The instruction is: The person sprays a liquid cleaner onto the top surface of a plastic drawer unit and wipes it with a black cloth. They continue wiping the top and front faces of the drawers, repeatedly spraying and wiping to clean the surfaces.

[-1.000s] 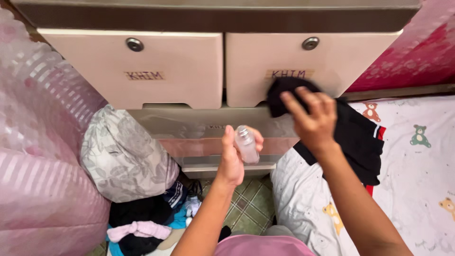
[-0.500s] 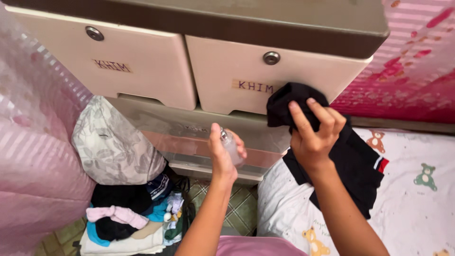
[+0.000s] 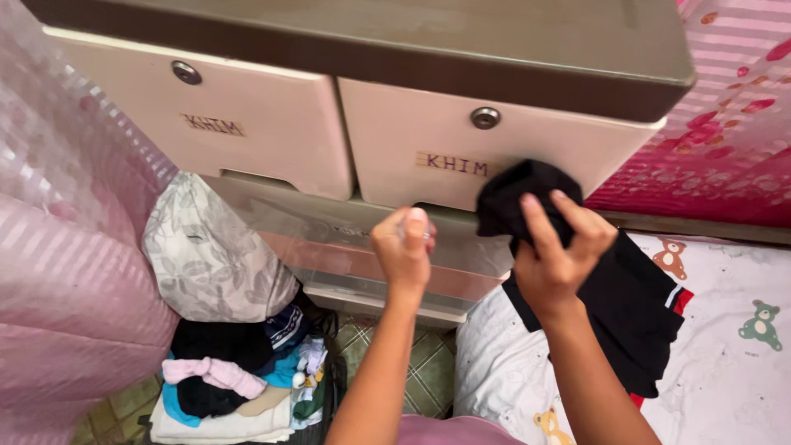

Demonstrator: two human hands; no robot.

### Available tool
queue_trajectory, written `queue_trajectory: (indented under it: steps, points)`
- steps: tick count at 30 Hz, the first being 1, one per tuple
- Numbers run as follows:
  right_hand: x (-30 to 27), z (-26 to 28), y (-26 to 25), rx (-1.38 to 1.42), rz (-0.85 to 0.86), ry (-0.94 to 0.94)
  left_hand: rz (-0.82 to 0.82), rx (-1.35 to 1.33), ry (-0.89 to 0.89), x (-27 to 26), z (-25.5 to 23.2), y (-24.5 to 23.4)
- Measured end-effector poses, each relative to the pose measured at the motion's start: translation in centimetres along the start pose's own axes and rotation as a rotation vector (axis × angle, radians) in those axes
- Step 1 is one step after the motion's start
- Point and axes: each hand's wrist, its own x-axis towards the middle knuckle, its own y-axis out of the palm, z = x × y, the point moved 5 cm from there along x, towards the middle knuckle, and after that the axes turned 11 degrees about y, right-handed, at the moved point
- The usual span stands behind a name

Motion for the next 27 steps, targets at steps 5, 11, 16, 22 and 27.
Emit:
queue_trajectory:
  steps: [5, 11, 16, 22, 27]
  points:
    - [-1.7, -0.7, -2.5, -0.006, -0.040, 0.222, 0.132, 0.065, -0.070, -0.3, -0.7, 0.9]
    - [-3.8, -1.2, -5.4, -0.062, -0.089, 0.355, 0.300, 0.188, 0.025, -1.7, -2.1, 3.4]
    - [-4.9, -1.4, -7.3, -0.081, -0.110, 0.428, 0.396, 0.141, 0.003, -2.6, -2.9, 5.1]
    - [-5.9, -1.8, -9.1, -0.110, -0.151, 0.461, 0.478, 0.090, 0.039, -3.6, -4.1, 7.5]
    - [-6.1, -1.9, -10.0, -0.125, -0.155, 0.490, 0.524, 0.079, 0.080, -3.9, -5.1, 8.6]
